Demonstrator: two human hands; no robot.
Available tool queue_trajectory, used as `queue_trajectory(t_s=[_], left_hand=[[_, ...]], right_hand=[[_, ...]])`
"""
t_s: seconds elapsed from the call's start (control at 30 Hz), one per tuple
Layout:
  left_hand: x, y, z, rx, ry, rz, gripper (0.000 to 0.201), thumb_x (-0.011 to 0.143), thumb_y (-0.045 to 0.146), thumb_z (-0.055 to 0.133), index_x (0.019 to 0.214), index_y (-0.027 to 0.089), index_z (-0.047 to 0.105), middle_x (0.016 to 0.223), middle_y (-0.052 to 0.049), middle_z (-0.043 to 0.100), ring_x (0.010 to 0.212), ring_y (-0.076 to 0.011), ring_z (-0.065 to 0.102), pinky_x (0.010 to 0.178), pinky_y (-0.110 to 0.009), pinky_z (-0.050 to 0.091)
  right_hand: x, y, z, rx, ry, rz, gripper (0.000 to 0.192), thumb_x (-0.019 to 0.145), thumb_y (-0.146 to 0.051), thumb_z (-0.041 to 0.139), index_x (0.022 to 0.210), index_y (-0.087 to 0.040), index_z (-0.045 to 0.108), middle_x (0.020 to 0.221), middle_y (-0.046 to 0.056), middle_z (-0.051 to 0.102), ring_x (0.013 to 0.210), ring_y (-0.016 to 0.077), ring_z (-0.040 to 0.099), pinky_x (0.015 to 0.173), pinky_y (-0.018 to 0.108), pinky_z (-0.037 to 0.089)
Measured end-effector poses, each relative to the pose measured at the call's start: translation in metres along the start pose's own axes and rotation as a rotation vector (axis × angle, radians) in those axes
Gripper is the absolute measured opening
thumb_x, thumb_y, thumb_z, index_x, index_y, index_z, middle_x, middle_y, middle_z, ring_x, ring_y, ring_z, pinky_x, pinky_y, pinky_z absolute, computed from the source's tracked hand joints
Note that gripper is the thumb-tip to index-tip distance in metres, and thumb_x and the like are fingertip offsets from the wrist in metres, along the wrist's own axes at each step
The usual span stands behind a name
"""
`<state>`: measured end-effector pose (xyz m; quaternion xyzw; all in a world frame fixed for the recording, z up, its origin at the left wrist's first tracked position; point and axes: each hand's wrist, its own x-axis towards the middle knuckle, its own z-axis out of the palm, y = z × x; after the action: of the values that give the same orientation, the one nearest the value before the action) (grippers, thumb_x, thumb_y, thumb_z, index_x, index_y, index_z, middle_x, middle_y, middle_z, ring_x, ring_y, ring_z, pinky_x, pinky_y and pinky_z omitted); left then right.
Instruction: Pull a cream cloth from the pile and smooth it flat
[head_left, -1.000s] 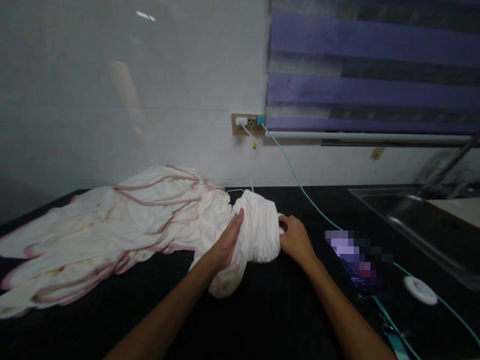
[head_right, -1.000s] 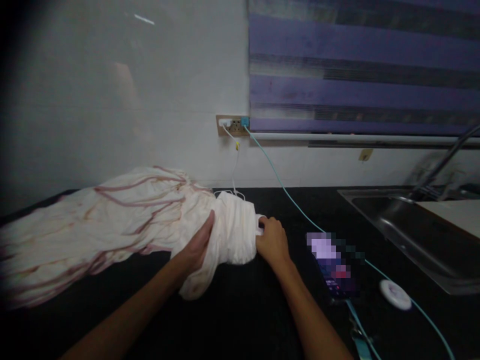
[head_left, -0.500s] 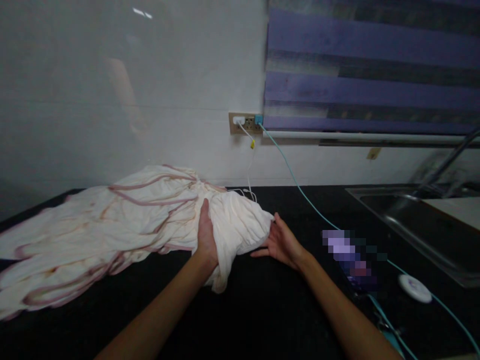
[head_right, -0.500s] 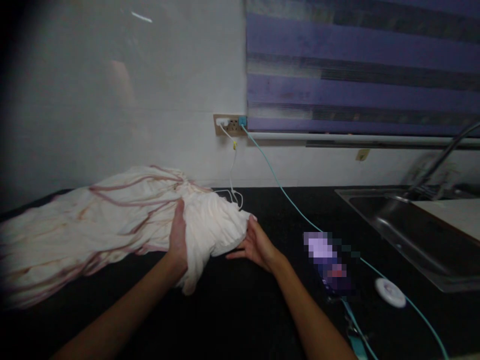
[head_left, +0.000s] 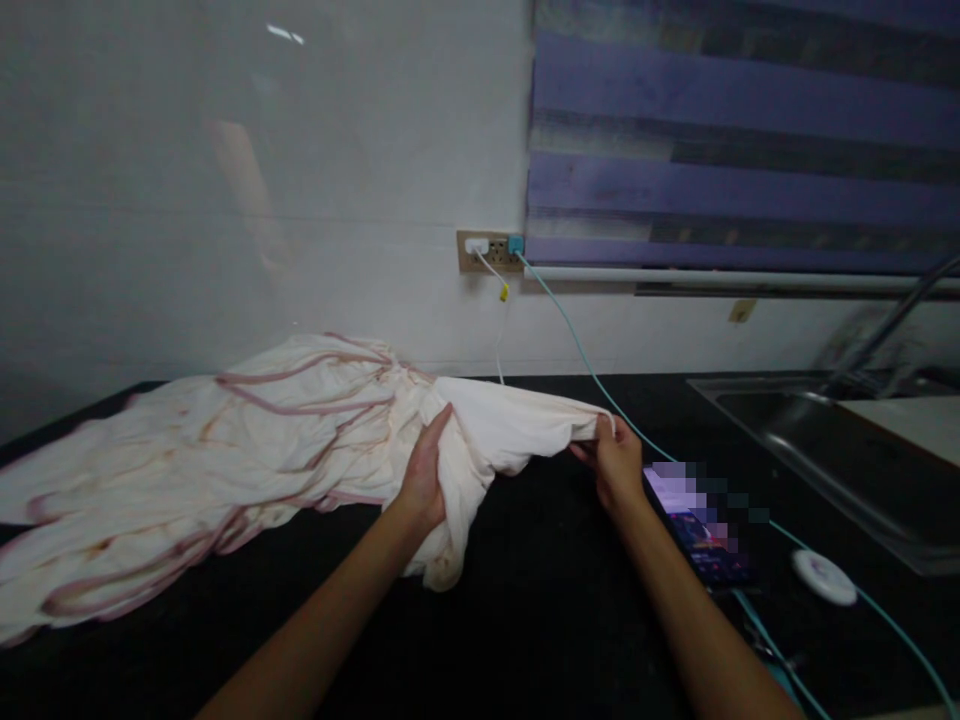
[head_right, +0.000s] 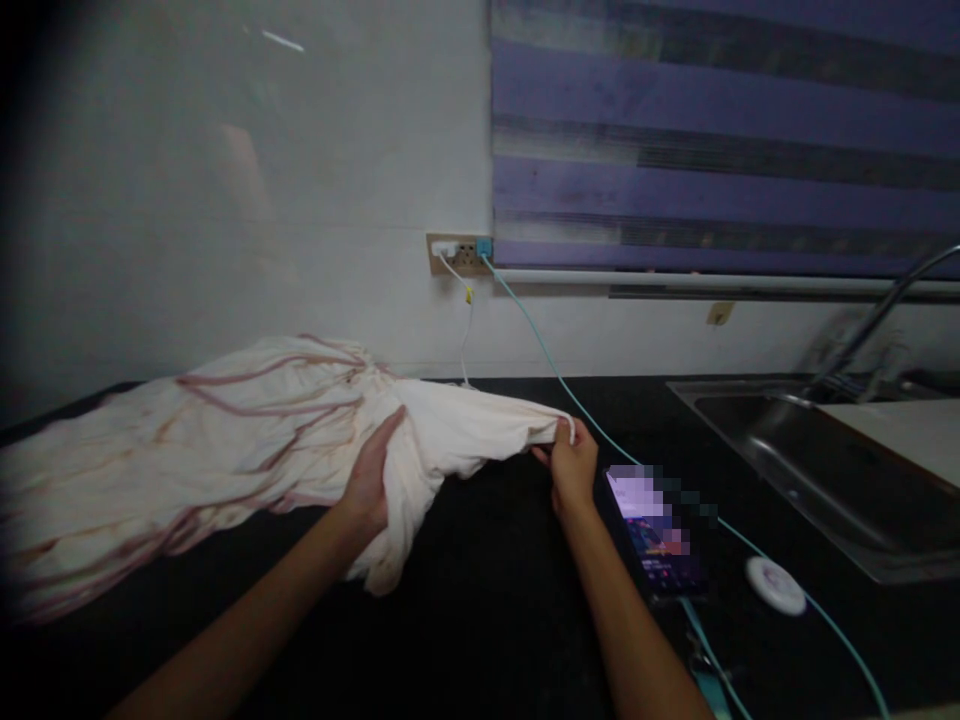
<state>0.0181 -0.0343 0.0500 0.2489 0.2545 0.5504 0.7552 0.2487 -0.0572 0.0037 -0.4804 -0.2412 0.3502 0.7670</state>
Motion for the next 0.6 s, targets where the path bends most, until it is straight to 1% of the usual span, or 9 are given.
queue_trajectory(t_s=[0.07,0.13,0.17,0.2,0.27,0.37,0.47,0.53,0.6], left_hand=[[-0.002,0.001,0.0,0.027,-0.031,-0.051,0.056,0.092,0.033,0.066,0.143,0.012,0.059,0.12,-0.014,0.077,0.109,-0.0291,0.075,0.103,-0.043,0.059],[-0.003,0.005,0.001,0.035,-0.044,-0.065,0.056,0.091,0.036,0.065,0.142,0.011,0.061,0.118,-0.014,0.078,0.109,-0.0303,0.075,0.103,-0.044,0.058],[-0.003,0.007,0.001,0.035,-0.036,-0.041,0.056,0.091,0.038,0.064,0.14,0.011,0.062,0.116,-0.014,0.078,0.109,-0.0308,0.075,0.104,-0.044,0.058],[-0.002,0.01,0.001,0.04,-0.021,-0.009,0.055,0.091,0.04,0.063,0.138,0.011,0.063,0.114,-0.014,0.079,0.109,-0.0311,0.075,0.104,-0.045,0.058],[0.002,0.014,-0.002,0.092,0.024,0.07,0.052,0.09,0.045,0.064,0.129,0.011,0.067,0.108,-0.013,0.079,0.107,-0.0312,0.074,0.102,-0.045,0.058],[0.011,0.016,-0.014,0.348,0.143,0.223,0.043,0.082,0.047,0.074,0.108,0.014,0.068,0.098,-0.011,0.078,0.104,-0.0305,0.073,0.097,-0.042,0.059],[0.021,0.013,-0.029,0.768,0.276,0.327,0.037,0.073,0.046,0.082,0.084,0.019,0.06,0.088,-0.009,0.073,0.106,-0.0329,0.07,0.094,-0.041,0.057],[0.025,0.01,-0.037,0.956,0.283,0.336,0.036,0.074,0.048,0.08,0.074,0.022,0.054,0.082,-0.01,0.07,0.112,-0.0361,0.066,0.093,-0.041,0.055],[0.028,0.007,-0.04,0.986,0.241,0.39,0.034,0.078,0.047,0.075,0.072,0.025,0.05,0.082,-0.012,0.068,0.122,-0.0379,0.061,0.097,-0.042,0.053]], right_hand=[[0.002,-0.003,-0.003,0.055,0.031,0.051,0.026,0.088,-0.044,0.07,0.104,-0.024,0.065,0.081,-0.004,0.072,0.06,0.0122,0.069,0.053,0.026,0.061],[-0.001,-0.002,-0.002,0.109,-0.012,0.115,0.03,0.091,-0.049,0.069,0.107,-0.024,0.064,0.075,-0.004,0.071,0.052,0.0112,0.066,0.052,0.026,0.062],[-0.003,-0.001,0.0,0.133,-0.048,0.144,0.033,0.092,-0.053,0.068,0.108,-0.024,0.064,0.074,-0.004,0.071,0.051,0.0114,0.066,0.054,0.027,0.062],[-0.006,0.0,0.003,0.156,-0.083,0.169,0.036,0.093,-0.057,0.066,0.108,-0.024,0.064,0.076,-0.003,0.072,0.054,0.0123,0.067,0.058,0.029,0.064],[-0.012,0.0,0.009,0.198,-0.143,0.228,0.04,0.095,-0.062,0.061,0.111,-0.025,0.065,0.087,0.001,0.076,0.067,0.0157,0.072,0.069,0.034,0.065],[-0.018,-0.004,0.015,0.245,-0.196,0.341,0.044,0.1,-0.063,0.05,0.118,-0.026,0.066,0.111,0.007,0.077,0.087,0.0204,0.076,0.08,0.041,0.064],[-0.022,-0.009,0.017,0.26,-0.262,0.443,0.052,0.103,-0.064,0.039,0.124,-0.024,0.064,0.119,0.011,0.075,0.097,0.0234,0.075,0.085,0.045,0.062],[-0.025,-0.01,0.018,0.259,-0.323,0.472,0.056,0.103,-0.066,0.036,0.127,-0.024,0.063,0.119,0.012,0.075,0.103,0.0251,0.074,0.087,0.049,0.061],[-0.027,-0.008,0.02,0.262,-0.388,0.472,0.058,0.102,-0.068,0.036,0.128,-0.024,0.062,0.118,0.012,0.076,0.11,0.026,0.072,0.09,0.051,0.059]])
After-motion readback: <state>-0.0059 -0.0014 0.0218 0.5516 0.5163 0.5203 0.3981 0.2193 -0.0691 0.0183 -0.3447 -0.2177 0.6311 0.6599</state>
